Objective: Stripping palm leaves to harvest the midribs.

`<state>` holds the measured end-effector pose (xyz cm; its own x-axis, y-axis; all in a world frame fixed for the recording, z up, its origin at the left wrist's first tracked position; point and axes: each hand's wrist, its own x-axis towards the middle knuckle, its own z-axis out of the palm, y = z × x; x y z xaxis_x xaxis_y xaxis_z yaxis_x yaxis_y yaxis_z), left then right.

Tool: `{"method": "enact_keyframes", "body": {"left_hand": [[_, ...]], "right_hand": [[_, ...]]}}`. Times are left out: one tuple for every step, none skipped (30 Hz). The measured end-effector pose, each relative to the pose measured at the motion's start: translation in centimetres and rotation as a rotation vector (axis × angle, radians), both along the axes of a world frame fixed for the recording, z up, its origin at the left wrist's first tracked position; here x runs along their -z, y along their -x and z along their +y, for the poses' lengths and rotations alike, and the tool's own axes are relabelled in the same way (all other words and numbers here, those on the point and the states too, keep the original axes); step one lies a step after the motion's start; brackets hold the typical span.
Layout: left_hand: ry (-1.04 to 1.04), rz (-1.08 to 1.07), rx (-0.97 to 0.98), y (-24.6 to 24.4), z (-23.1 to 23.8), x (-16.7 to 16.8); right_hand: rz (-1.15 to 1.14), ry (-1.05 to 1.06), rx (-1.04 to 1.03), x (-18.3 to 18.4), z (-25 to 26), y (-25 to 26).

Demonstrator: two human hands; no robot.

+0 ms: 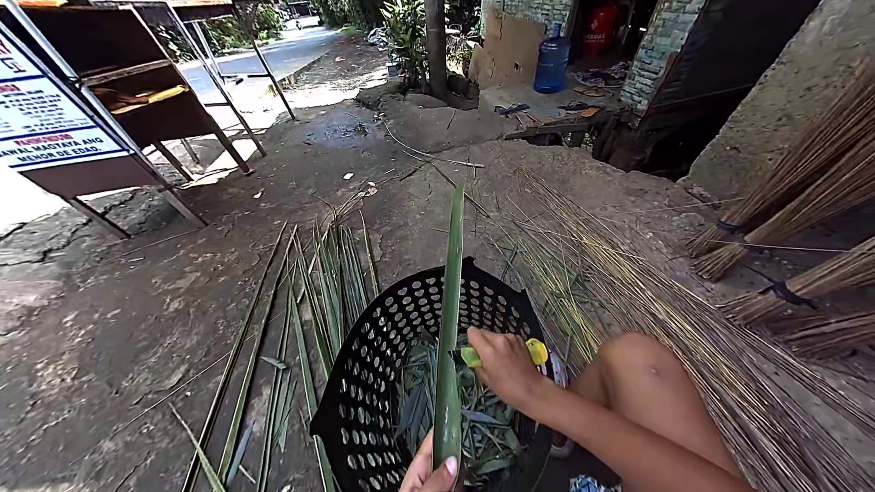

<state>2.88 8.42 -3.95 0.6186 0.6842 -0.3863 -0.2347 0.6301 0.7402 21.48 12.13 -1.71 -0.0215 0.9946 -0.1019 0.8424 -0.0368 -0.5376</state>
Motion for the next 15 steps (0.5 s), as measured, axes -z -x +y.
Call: {"method": "enact_keyframes", "body": {"left_hand": [[-0.008,0.016,-0.009,-0.2,0.2,-0.1],[-0.019,0.034,-0.014,-0.3,0.3,-0.2],[-0.024,0.047,-0.023,-0.4,0.5,-0.3],[-0.026,0.055,-0.028,-0.5,0.6,-0.3],[-0.029,0.054,-0.023,-0.5,0.6,-0.3],[-0.032,0.053,-0.013,-0.5,0.6,-0.3],[-0.035,0.052,-0.011,-0.5,0.5,-0.3],[-0.043,0.053,-0.01,-0.4,0.6,-0.3],[-0.05,0.059,-0.015,-0.2,0.8,-0.3],[-0.058,0.066,-0.018,-0.1,0.9,-0.4],[-0.065,0.076,-0.014,-0.1,1.1,-0.5],[-0.067,0.087,-0.007,-0.2,1.2,-0.5],[-0.062,0.103,0.004,-0.3,1.1,-0.5],[-0.053,0.118,0.015,-0.4,1.1,-0.5],[-0.05,0.129,0.024,-0.6,0.9,-0.4]], "right_hand": [[-0.018,0.045,0.023,-0.3,0.5,0.1],[-0.04,0.06,0.052,-0.5,0.9,0.1],[-0.052,0.071,0.088,-0.6,1.4,0.1],[-0.044,0.11,0.139,-0.9,2.1,-0.2],[-0.001,0.188,0.212,-1.4,3.0,-0.9],[0.049,0.224,0.295,-1.6,3.9,-1.9],[0.103,0.225,0.357,-1.5,4.4,-2.9],[0.178,0.194,0.388,-1.3,4.5,-3.6],[0.28,0.137,0.385,-0.8,4.2,-3.8],[0.412,0.094,0.347,-0.2,3.5,-3.7],[0.55,0.092,0.278,0.6,2.7,-3.5],[0.676,0.107,0.195,1.5,2.0,-3.2],[0.769,0.122,0.119,2.1,1.4,-2.8],[0.791,0.107,0.058,2.2,0.9,-2.5],[0.737,0.043,0.017,2.1,0.7,-2.2]]}}
